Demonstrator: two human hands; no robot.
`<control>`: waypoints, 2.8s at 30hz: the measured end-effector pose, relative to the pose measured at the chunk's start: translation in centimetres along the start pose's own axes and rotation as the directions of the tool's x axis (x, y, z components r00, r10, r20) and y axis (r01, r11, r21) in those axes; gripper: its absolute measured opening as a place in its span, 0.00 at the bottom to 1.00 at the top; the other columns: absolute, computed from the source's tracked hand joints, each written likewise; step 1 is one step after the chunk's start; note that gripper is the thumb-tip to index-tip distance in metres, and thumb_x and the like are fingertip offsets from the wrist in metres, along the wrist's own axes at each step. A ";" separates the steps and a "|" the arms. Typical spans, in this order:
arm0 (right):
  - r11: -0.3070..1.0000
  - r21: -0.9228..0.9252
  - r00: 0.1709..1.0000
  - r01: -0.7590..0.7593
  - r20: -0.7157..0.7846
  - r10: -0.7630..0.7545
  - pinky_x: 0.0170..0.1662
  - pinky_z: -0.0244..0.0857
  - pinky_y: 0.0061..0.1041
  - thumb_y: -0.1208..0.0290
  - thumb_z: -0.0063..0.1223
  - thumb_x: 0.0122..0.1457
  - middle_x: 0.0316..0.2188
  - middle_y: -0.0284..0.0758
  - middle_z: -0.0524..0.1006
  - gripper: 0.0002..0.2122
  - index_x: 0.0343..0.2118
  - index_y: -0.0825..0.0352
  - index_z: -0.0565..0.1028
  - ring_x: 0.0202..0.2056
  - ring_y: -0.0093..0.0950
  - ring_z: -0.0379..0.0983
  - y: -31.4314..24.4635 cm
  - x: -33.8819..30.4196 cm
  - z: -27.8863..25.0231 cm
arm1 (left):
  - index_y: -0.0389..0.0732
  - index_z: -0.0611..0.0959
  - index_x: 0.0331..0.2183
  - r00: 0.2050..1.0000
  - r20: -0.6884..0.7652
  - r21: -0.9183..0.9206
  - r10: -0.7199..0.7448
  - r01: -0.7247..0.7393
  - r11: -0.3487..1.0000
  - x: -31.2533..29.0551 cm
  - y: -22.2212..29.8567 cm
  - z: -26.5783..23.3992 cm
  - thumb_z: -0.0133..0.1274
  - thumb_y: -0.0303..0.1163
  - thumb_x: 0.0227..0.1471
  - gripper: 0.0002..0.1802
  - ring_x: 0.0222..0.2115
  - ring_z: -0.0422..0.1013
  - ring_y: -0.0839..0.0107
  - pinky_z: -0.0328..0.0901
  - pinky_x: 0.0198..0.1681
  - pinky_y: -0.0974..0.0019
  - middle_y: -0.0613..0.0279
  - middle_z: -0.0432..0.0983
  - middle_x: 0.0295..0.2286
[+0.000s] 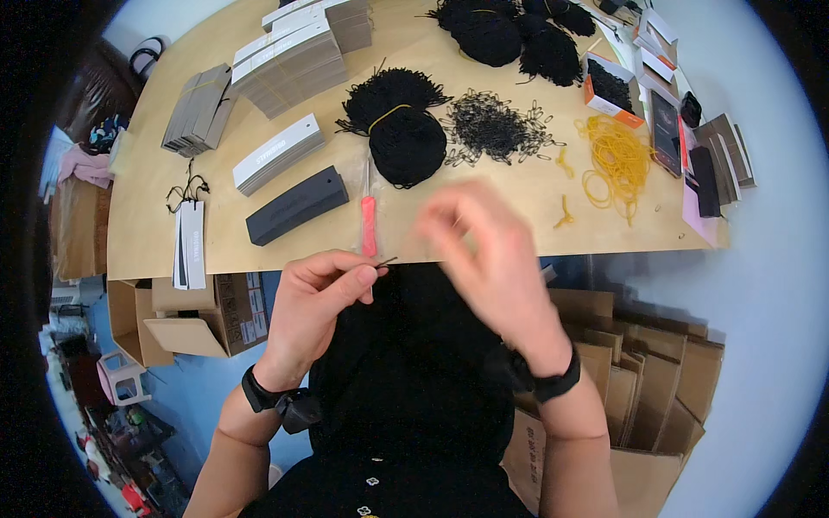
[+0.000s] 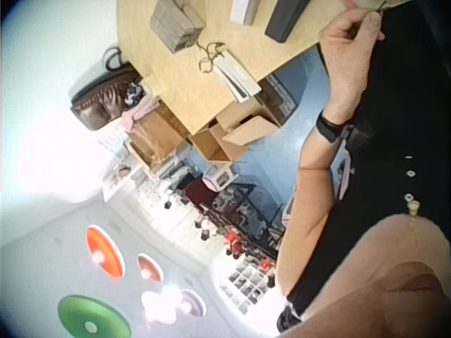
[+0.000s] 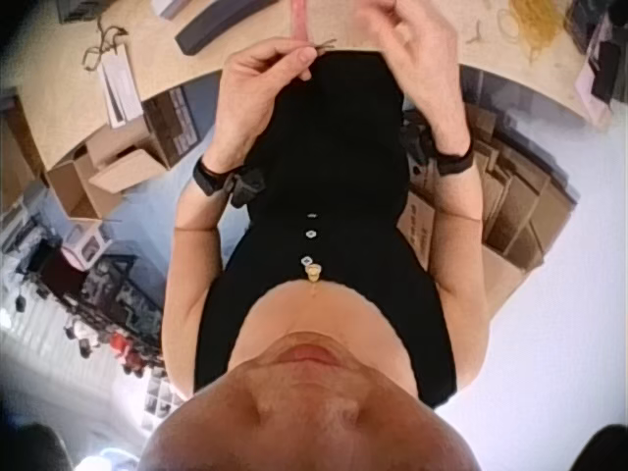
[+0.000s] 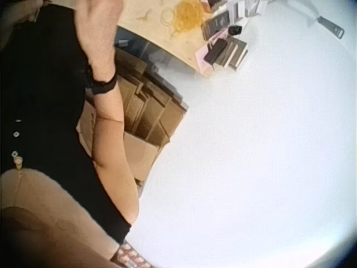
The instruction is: Attaching black string loops to white hang tags at an assembly table.
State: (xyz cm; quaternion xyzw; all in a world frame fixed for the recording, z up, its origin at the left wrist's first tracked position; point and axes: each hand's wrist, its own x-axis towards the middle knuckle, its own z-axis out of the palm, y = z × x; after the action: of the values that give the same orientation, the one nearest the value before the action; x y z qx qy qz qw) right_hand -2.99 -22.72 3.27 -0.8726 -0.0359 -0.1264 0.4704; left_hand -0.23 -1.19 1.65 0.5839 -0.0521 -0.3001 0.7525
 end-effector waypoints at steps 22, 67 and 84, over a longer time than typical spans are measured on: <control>0.859 -0.504 0.945 0.094 -0.225 -0.236 0.40 0.70 0.28 0.80 0.63 0.50 0.37 0.34 0.78 0.07 0.34 0.66 0.81 0.38 0.32 0.75 4.5 0.5 -0.5 | 0.32 0.85 0.36 0.993 -0.113 -0.002 -0.022 0.022 1.000 -0.1 -0.8 -0.2 0.59 0.25 0.56 0.06 0.26 0.69 0.84 0.64 0.32 0.79 0.66 0.79 0.27; 0.925 -0.076 0.891 0.372 -0.252 -0.378 0.29 0.63 0.26 0.75 0.74 0.38 0.28 0.30 0.73 0.17 0.34 0.65 0.81 0.28 0.30 0.69 -0.2 -3.8 3.1 | 0.34 0.86 0.38 0.998 -0.035 -0.170 -0.055 0.049 0.984 -0.7 -0.9 0.5 0.59 0.26 0.57 0.07 0.27 0.69 0.84 0.65 0.32 0.77 0.67 0.80 0.28; 0.941 -0.103 0.946 0.322 0.074 -0.316 0.37 0.63 0.31 0.81 0.64 0.42 0.32 0.35 0.71 0.13 0.32 0.65 0.75 0.34 0.36 0.69 -0.4 -1.9 2.2 | 0.33 0.84 0.40 0.996 0.031 -0.114 -0.083 0.086 0.990 -1.4 -1.0 -0.8 0.57 0.27 0.59 0.09 0.32 0.70 0.83 0.66 0.38 0.77 0.66 0.81 0.32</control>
State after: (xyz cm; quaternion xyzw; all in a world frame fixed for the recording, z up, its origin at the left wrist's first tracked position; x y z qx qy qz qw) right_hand -4.45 -20.62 1.96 -0.8838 -0.1828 -0.1783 0.3922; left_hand -1.39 0.04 0.82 0.5371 -0.0198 -0.3419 0.7709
